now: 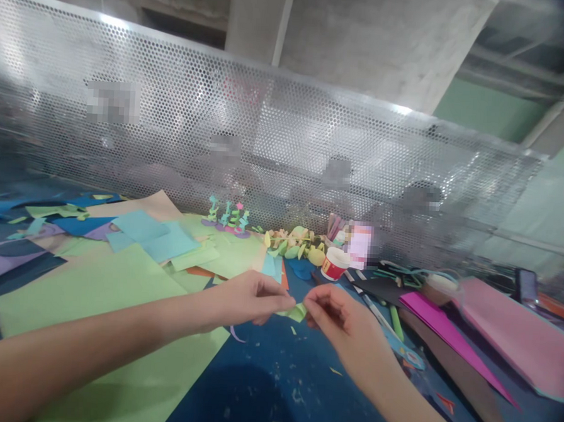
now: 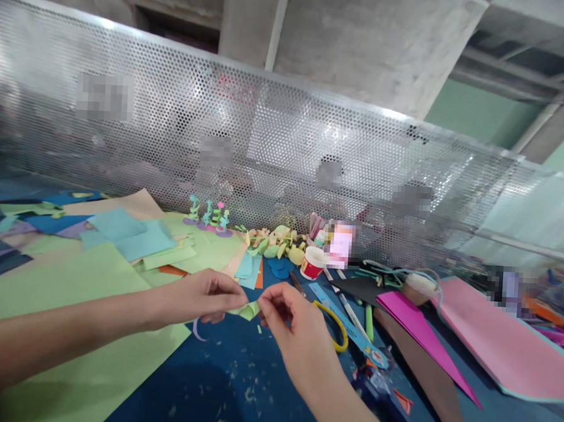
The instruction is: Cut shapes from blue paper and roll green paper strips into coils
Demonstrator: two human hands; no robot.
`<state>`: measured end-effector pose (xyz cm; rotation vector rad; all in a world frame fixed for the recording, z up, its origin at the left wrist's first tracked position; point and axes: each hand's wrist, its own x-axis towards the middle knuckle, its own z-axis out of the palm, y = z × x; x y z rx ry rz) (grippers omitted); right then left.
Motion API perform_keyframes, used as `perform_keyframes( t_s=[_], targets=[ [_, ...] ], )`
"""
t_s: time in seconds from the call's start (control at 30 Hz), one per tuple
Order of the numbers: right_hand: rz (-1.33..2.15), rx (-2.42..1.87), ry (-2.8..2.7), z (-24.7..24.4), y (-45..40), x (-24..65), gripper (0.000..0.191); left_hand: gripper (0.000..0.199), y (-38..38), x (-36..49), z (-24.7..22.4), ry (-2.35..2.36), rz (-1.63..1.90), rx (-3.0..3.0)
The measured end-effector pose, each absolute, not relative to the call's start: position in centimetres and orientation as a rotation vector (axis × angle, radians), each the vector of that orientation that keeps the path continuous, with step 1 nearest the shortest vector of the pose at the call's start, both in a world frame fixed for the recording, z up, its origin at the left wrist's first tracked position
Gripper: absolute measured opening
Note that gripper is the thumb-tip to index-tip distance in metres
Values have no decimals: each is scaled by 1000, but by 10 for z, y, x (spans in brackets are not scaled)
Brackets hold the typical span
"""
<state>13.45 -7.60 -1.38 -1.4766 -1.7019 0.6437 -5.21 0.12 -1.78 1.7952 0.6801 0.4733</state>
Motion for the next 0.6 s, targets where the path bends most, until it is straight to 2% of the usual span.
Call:
perform_keyframes(
  t_s=[0.47,0.6],
  targets=[
    [759,-1442,-1646,-15,-78,129,17,33,0,-54,-13,715,381,1791],
    [895,-1413,-1537,-17,-73,128,23,31,1,-52,-19,667,457,1722]
  ],
)
